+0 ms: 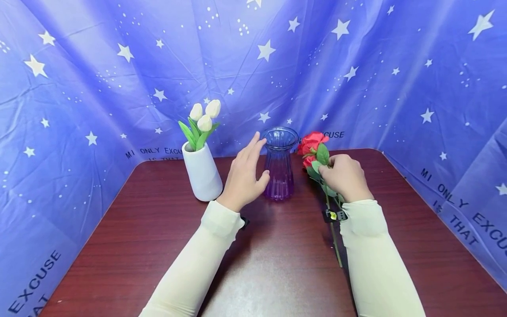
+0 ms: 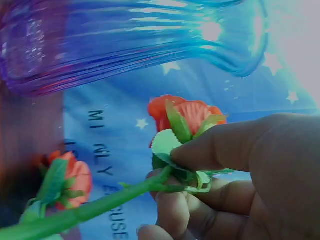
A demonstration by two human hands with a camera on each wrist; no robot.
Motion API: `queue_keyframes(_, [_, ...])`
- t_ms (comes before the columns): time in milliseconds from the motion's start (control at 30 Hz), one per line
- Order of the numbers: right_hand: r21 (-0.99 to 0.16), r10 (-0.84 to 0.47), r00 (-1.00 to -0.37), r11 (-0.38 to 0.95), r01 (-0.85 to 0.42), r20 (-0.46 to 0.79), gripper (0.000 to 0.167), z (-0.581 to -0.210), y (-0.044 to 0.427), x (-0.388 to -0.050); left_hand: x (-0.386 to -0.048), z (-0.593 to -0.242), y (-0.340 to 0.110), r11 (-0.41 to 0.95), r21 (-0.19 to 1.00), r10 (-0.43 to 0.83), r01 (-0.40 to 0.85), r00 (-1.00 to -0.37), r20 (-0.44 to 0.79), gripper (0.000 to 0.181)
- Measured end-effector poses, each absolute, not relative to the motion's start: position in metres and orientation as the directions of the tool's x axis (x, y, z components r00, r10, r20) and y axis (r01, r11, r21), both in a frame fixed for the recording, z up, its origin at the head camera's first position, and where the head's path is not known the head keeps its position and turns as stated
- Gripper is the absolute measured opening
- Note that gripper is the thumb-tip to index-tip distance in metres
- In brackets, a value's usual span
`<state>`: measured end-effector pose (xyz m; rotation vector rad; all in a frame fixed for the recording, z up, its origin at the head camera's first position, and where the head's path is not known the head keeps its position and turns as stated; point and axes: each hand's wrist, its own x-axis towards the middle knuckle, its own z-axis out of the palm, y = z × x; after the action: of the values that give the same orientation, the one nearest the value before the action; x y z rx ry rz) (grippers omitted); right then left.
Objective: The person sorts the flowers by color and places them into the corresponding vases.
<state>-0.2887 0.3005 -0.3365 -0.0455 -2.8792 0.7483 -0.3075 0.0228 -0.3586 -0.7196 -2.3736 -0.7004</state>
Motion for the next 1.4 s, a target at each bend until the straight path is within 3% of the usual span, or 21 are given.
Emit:
queue_keyframes(367, [-0.494,0.150,-0.907,0.866,-0.072,0.394,0.033,-0.317,0.295,-0.277,-0.307,-0.356,0.021,0.720,0.294,0.380,0.629,-0.710,0.593,0.087])
queue_keyframes(733, [-0.551,0.244,-0.807,0.826,-0.117,0.537,0.030,-0.306,0.294,-0.268,-0.308,-0.357,0.022,0.698,0.304,0.382,0.648,-0.696,0.608,0.082])
queue_keyframes(1400, [-0.628,0.394,-0.656,0.762,-0.157,0.643,0.027,-0.292,0.293,-0.258,-0.308,-0.356,0.021,0.651,0.373,0.384,0.661,-0.711,0.589,0.085])
